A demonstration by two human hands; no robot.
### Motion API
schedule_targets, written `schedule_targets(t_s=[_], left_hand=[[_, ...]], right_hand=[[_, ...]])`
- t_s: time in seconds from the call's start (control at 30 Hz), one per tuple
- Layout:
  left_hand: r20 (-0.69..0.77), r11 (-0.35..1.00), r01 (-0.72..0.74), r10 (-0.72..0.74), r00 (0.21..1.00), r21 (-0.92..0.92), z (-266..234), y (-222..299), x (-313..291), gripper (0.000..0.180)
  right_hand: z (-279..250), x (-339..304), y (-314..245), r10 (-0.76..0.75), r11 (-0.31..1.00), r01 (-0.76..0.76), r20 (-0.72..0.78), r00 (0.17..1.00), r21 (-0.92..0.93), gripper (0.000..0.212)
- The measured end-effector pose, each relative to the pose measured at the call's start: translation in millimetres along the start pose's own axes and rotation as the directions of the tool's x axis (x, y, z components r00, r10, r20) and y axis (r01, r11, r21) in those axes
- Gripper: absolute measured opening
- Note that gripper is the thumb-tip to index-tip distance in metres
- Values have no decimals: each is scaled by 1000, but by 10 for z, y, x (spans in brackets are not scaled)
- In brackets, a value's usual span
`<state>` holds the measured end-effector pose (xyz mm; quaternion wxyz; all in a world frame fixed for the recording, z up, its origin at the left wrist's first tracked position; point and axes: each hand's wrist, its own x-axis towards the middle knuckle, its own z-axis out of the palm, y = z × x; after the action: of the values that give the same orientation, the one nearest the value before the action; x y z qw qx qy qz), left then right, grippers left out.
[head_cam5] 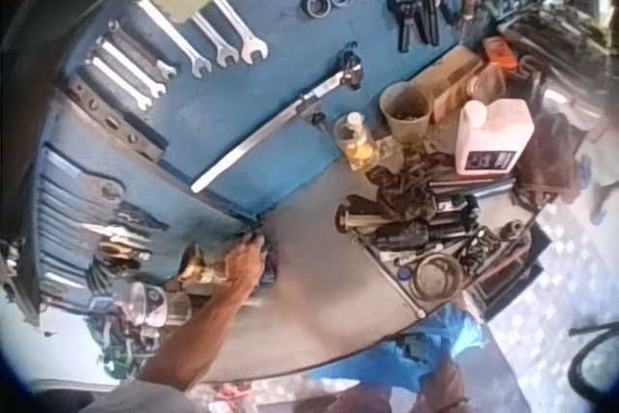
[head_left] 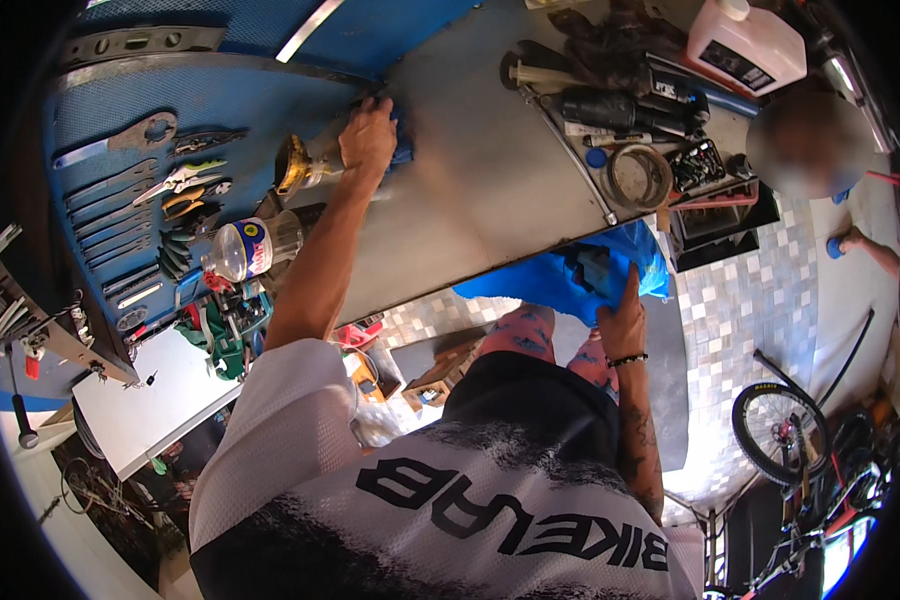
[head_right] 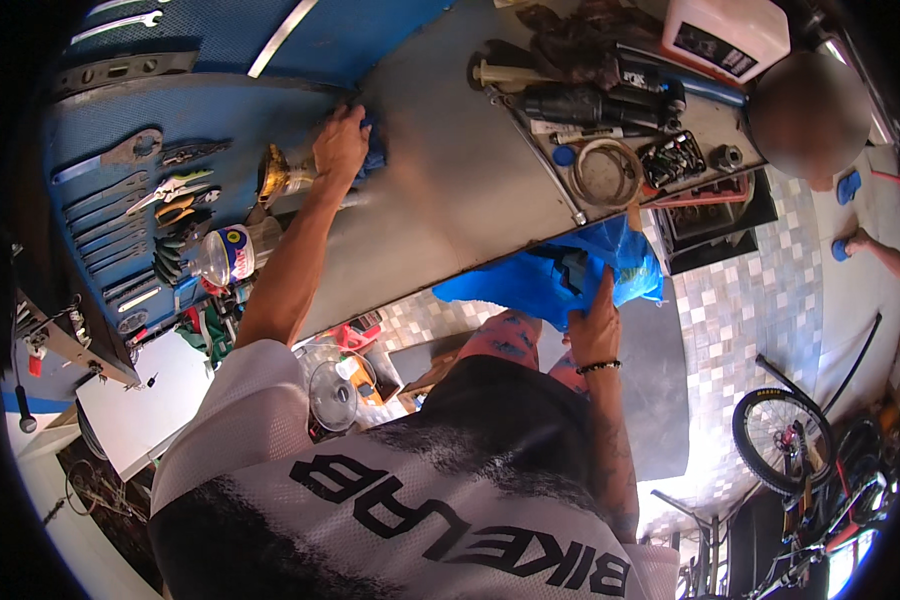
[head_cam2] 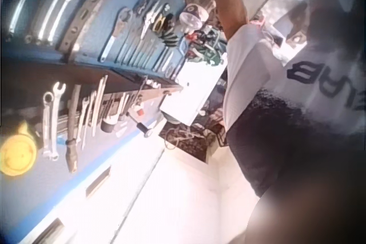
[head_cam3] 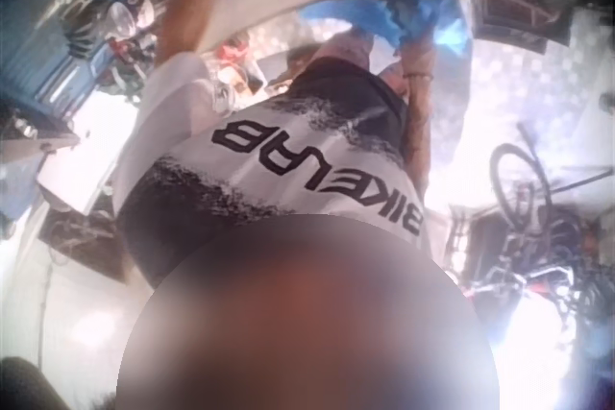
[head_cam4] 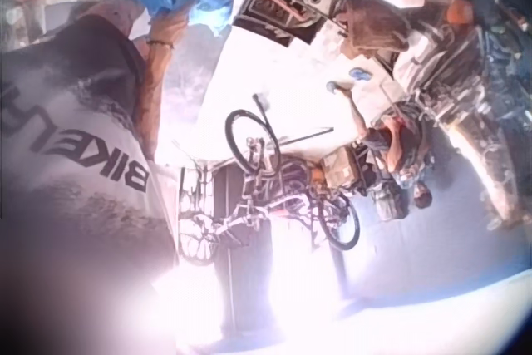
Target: The person wipes a metal workbench with a blue cloth, then uses a utility knife to scrape a small area. They continue wiping the surface and handle various tools and containers, moving them around the bench.
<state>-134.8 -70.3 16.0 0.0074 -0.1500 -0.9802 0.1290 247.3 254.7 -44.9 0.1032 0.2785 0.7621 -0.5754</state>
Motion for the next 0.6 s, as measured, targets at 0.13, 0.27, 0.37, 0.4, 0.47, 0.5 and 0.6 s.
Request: schedule_targets(t_s=[0.13, 0.27, 0.37, 0.4, 0.47, 0.5, 0.6], left_hand=[[-97, 998, -12, 19, 995, 65, -14, 8, 59, 25], [-64, 998, -12, 17, 998, 69, -17, 25, 26, 23], [-40, 998, -31, 33, 999, 56, 37, 42, -12, 23], [-19, 998, -32, 33, 999, 59, 57, 32, -16, 24], [-105, 998, -13, 19, 994, 63, 73, -36, 83, 24], [-164, 998, -6, 17, 986, 64, 72, -83, 157, 24], [-49, 997, 31, -34, 998, -71, 31, -226, 220, 25]], right_hand=[[7, -30, 31, 24, 1000, -23, 22, 999, -13, 91], [41, -55, 57, -24, 997, 20, -46, 999, -70, 92], [73, -56, 87, 100, 995, -100, -14, 995, -9, 93], [92, -52, 120, 93, 996, -93, 6, 996, -11, 93], [182, -2, 246, 128, 992, -128, 34, 991, -14, 93], [236, 50, 350, 163, 986, -160, 54, 985, -53, 93], [468, 188, 815, 106, 980, -97, 44, 993, -174, 92]])
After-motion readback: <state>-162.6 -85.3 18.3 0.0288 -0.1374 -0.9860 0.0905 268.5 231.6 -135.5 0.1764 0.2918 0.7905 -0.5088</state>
